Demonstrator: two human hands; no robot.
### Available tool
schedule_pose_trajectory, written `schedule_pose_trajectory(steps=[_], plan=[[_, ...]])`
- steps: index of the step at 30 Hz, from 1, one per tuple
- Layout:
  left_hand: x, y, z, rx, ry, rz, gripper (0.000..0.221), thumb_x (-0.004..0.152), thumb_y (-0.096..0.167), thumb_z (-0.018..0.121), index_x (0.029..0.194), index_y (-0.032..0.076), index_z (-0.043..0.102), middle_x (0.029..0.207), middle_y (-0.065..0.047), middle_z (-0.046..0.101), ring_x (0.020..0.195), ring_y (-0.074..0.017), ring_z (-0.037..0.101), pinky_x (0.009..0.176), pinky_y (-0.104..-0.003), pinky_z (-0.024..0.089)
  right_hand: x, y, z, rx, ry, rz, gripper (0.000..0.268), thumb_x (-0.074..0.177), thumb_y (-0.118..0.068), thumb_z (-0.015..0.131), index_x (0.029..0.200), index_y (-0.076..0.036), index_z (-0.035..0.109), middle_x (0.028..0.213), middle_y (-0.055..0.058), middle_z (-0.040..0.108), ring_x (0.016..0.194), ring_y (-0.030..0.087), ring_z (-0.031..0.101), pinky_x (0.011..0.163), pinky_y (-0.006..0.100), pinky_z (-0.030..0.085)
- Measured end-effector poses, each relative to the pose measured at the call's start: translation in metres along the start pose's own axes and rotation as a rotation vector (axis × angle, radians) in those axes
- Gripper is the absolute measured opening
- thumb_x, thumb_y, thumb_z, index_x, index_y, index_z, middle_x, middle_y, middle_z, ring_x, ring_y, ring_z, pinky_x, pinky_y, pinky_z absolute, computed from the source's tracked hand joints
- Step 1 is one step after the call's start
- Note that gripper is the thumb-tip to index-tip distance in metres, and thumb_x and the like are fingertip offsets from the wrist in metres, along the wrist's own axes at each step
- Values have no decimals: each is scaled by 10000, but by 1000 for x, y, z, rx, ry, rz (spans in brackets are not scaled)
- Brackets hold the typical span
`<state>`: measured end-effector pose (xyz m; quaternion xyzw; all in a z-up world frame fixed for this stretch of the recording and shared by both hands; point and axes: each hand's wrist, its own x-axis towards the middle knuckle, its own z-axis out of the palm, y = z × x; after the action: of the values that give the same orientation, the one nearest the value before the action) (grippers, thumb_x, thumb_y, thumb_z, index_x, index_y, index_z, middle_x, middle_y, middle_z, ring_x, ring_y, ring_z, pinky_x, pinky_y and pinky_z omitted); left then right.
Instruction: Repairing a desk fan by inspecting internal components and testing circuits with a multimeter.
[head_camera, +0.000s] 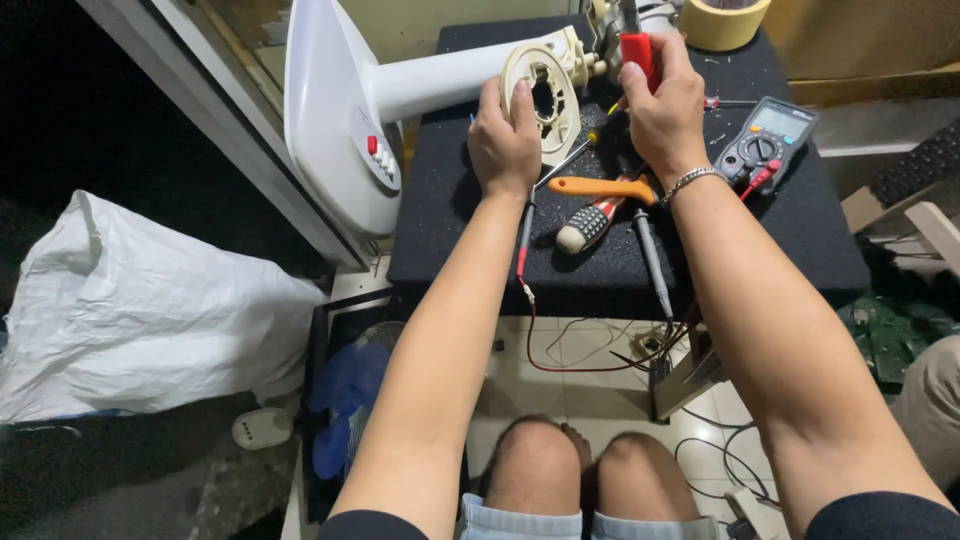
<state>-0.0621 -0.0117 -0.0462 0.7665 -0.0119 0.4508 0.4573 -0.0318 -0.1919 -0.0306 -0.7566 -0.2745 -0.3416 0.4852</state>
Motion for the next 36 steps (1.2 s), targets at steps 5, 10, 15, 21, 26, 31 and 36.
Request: schedule_pose_trajectory(steps=[5,10,15,21,26,31,36], plan=[[-2,2,-2,10,-15,30,360,987,331,450,1157,66,625,862,-110,774,724,-299,762,627,-400,580,2,-4,-1,61,31,48,199,1018,16,547,1214,21,510,974,131,704,748,187,686,659,297,567],[10,20,-6,-106,-56,-28,319,982,294,486,1114,64,665,752,-20,740,646,-211,713,611,-348,553,5,-11,1,-118,123,7,165,1015,-38,545,1173,-5,512,921,147,710,716,252,677,625,380,537],[57,-3,28,54,-236,-270,250,887,479,582,923,272,717,600,97,694,839,-243,757,850,-428,574,9,-10,2,-219,222,40,232,1080,-212,528,1297,-133,512,878,208,717,841,496,688,758,583,516],[77,-22,36,34,-461,-354,244,845,414,656,915,214,777,612,-5,705,752,-252,755,760,-359,580,9,-10,0,-292,239,156,229,1052,-221,536,1280,-197,553,872,116,736,851,428,711,761,540,538],[76,-42,35,-317,-486,-541,350,856,218,641,1153,52,723,715,-126,723,546,-222,741,475,-297,615,18,-34,2,-258,190,231,204,1053,-247,552,1238,-176,603,845,83,740,835,393,708,763,523,531],[75,-33,37,-181,-513,-522,369,854,343,628,1129,123,740,511,-92,665,567,-203,737,558,-276,573,48,-28,9,-420,-17,301,267,1008,-316,557,1276,-309,553,1005,125,736,929,464,694,821,599,528],[76,-20,30,-122,-476,-537,301,884,378,605,1041,165,749,522,-55,687,567,-145,734,560,-235,557,44,-14,16,-557,-56,253,169,1034,-413,529,1161,-334,607,960,70,721,903,386,717,790,545,566]])
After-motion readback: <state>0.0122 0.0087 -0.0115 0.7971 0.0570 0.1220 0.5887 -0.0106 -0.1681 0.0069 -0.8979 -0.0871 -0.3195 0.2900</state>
